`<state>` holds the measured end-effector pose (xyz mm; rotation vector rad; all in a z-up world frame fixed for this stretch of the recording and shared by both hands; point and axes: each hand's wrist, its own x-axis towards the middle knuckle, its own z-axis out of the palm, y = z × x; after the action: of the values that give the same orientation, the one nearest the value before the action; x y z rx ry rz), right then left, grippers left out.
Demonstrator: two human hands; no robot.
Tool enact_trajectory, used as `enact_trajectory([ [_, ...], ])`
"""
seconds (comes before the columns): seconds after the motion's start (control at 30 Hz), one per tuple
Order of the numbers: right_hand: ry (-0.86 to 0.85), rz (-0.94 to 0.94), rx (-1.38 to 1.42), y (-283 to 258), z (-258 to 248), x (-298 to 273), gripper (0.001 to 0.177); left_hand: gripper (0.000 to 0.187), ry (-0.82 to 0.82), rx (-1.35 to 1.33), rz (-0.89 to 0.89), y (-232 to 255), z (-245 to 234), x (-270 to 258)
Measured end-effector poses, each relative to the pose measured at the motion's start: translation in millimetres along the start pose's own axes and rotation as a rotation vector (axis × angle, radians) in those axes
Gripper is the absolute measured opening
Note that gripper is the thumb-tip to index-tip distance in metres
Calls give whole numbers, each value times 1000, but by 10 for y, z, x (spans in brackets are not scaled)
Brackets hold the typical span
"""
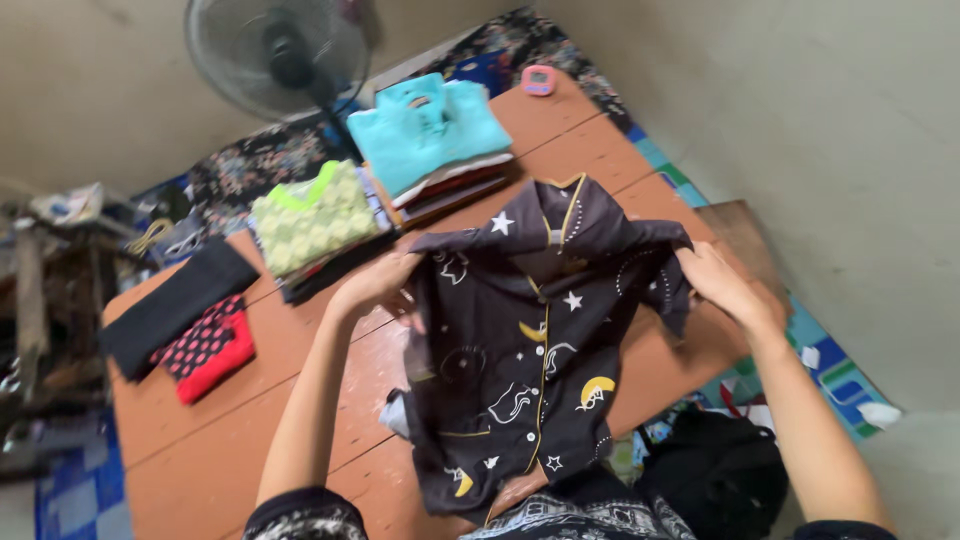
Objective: The person folds a black patterned short-sleeve shirt and a pink t-shirt on a wooden table. They button the shirt, smooth and fold it into a compact rectangle, then place it on a stack. Next, they fold the pink t-shirt similarly and set it aside. The person then picks up a patterned garment from a blue basket and begins to unfold it.
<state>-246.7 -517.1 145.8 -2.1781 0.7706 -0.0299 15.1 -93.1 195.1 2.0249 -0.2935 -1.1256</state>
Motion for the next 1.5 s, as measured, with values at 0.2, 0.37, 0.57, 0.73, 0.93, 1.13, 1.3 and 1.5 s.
enact_trajectory([
  [0.2,-285,288,782,591,-406,2,70,52,-359,-99,-14,809,647,827],
  [0.37,114,-45,1180,749,-856,-23,59,63,-514,-589,526,1720,1294,1350],
  [0.57,832,-510,313,631,-1460,-585,48,64,206,-155,1420,2647,1848,1338],
  [0.73,864,-372,361,574,-1612,-983,69,50,-399,-560,940,2800,1902,1234],
  [0.93,847,-380,154,816,-950,-1148,82,40,-378,-594,930,2405,1892,1585],
  [1.13,603,-130,-102,1112,-166,-1371,48,30,-108,-300,775,1320,1170,2241],
  [1.3,186,-70,-161,863,548,-1525,26,26,63,89,688,305,475,2429],
  [1.5,-13,-292,-127,360,1137,-1696,21,21,146,28,439,-516,-70,2133],
])
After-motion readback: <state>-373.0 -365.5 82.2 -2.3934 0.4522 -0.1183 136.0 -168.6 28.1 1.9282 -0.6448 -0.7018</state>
